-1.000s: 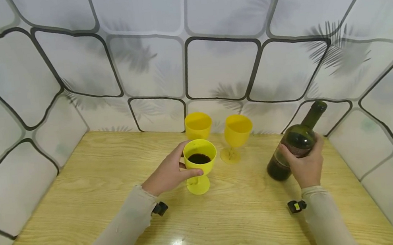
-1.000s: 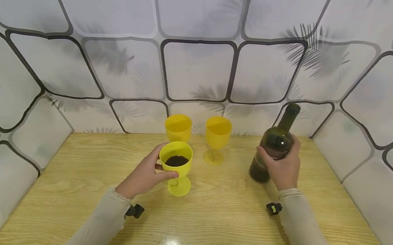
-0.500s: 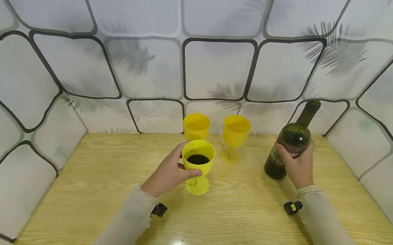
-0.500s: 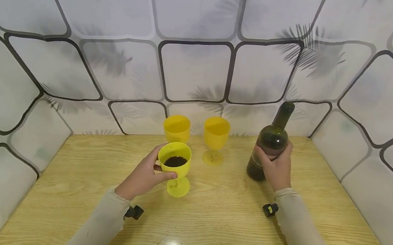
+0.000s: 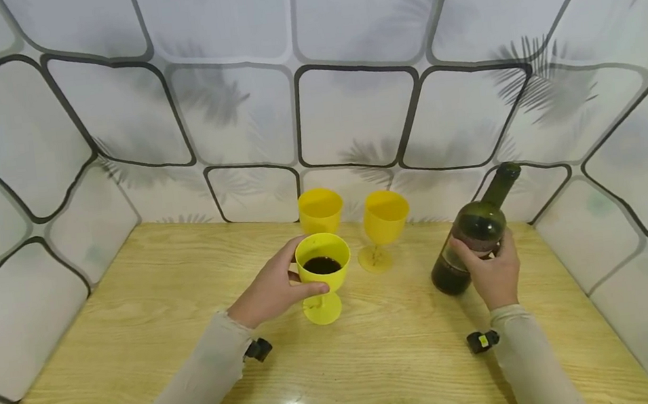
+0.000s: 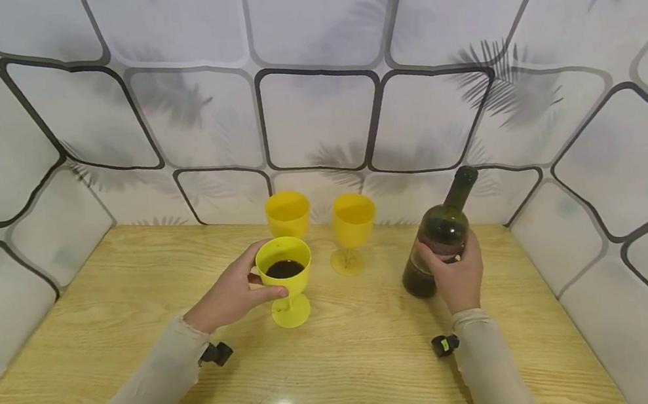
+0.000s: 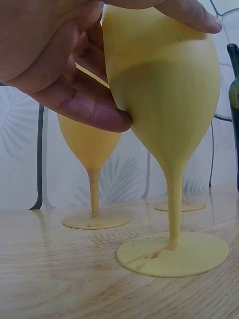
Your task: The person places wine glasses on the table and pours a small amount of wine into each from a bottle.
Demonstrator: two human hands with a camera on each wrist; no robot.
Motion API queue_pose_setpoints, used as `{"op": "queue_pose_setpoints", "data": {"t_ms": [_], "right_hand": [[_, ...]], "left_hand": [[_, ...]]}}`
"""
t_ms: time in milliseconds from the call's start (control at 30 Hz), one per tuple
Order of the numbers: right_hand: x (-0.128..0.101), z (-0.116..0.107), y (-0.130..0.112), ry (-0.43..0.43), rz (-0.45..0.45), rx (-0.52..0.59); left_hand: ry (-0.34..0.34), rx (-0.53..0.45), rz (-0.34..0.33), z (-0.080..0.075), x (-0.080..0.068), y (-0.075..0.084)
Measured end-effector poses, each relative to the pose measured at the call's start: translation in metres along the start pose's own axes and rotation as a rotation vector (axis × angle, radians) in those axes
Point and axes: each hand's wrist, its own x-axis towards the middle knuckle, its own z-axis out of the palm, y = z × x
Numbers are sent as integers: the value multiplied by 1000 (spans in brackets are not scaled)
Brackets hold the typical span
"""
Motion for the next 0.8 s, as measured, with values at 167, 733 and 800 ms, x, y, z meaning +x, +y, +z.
{"op": "queue_pose_setpoints", "data": {"t_ms": [167,733,800], "right_hand": [[0,0,-2,-4,17,31],[0,1,1,-18,-26,-23],[-1,1,1,-22,-25,-9]], "left_hand": [[1,-10,-1,0,0,-1],[-8,-4,-25,-6,-4,0],[2,-6,-29,-8,-5,-1]]}}
